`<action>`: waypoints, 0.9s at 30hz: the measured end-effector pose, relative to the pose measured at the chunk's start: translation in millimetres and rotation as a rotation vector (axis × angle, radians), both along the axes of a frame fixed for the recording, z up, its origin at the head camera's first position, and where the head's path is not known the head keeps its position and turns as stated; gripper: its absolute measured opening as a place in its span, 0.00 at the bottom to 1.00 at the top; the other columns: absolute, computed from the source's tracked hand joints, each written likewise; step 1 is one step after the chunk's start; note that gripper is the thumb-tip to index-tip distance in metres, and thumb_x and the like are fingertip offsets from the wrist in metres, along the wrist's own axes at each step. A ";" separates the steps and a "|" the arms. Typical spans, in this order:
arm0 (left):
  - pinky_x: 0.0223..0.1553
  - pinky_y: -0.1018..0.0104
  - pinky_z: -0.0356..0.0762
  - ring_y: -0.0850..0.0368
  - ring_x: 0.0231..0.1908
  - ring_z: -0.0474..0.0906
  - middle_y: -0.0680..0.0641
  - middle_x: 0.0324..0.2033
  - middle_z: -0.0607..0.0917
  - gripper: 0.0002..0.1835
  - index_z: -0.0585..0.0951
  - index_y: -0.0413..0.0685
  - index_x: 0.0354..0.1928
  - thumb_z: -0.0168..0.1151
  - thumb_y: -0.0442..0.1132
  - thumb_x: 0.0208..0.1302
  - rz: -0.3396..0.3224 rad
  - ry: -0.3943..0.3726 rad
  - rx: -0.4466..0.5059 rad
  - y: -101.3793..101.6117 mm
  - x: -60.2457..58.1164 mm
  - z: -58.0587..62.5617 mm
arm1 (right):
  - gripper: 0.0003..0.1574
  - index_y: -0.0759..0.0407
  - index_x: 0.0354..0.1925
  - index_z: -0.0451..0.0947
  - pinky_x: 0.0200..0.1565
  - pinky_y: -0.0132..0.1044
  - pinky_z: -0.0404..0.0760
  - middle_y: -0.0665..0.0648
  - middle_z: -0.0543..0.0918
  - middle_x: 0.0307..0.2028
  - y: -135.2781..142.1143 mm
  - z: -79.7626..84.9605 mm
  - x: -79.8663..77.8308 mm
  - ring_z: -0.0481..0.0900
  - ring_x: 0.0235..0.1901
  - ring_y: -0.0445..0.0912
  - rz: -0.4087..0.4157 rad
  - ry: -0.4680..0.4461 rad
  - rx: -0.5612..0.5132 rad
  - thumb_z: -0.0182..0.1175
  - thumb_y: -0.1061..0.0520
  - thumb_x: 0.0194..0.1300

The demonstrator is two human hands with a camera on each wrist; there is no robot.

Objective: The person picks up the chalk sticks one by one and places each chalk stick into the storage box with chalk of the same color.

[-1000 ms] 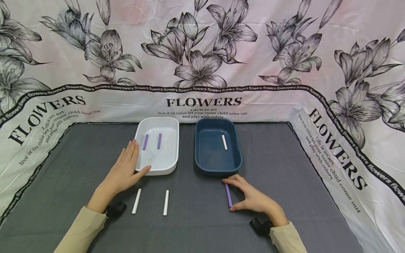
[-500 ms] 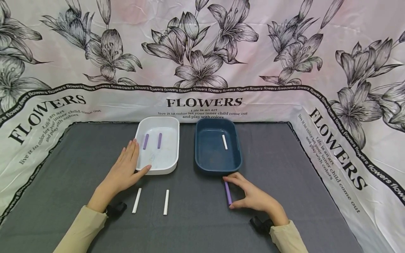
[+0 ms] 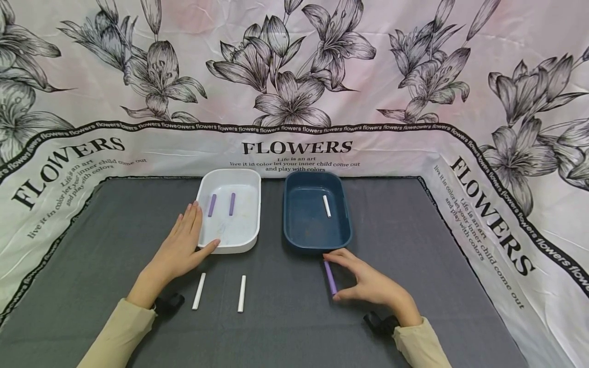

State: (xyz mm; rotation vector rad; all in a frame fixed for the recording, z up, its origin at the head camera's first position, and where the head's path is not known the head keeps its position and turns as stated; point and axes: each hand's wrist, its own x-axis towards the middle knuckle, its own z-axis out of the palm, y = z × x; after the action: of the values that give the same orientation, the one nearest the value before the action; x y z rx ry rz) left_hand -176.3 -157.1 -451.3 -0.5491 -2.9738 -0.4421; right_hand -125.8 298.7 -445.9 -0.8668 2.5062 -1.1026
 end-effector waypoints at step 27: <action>0.74 0.46 0.36 0.41 0.76 0.32 0.33 0.76 0.38 0.56 0.40 0.29 0.76 0.49 0.67 0.69 0.008 0.004 -0.003 0.4 -0.1 -1.8 | 0.51 0.58 0.73 0.62 0.62 0.27 0.65 0.56 0.66 0.68 -14.7 40.1 -2.4 0.65 0.65 0.51 0.119 0.044 -0.119 0.74 0.58 0.57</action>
State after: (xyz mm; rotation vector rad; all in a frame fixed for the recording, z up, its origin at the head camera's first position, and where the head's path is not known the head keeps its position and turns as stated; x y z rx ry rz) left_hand -176.3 -156.7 -453.1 -0.5371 -2.9728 -0.4349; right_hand -128.2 284.0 -405.7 -1.0682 2.4081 -1.2153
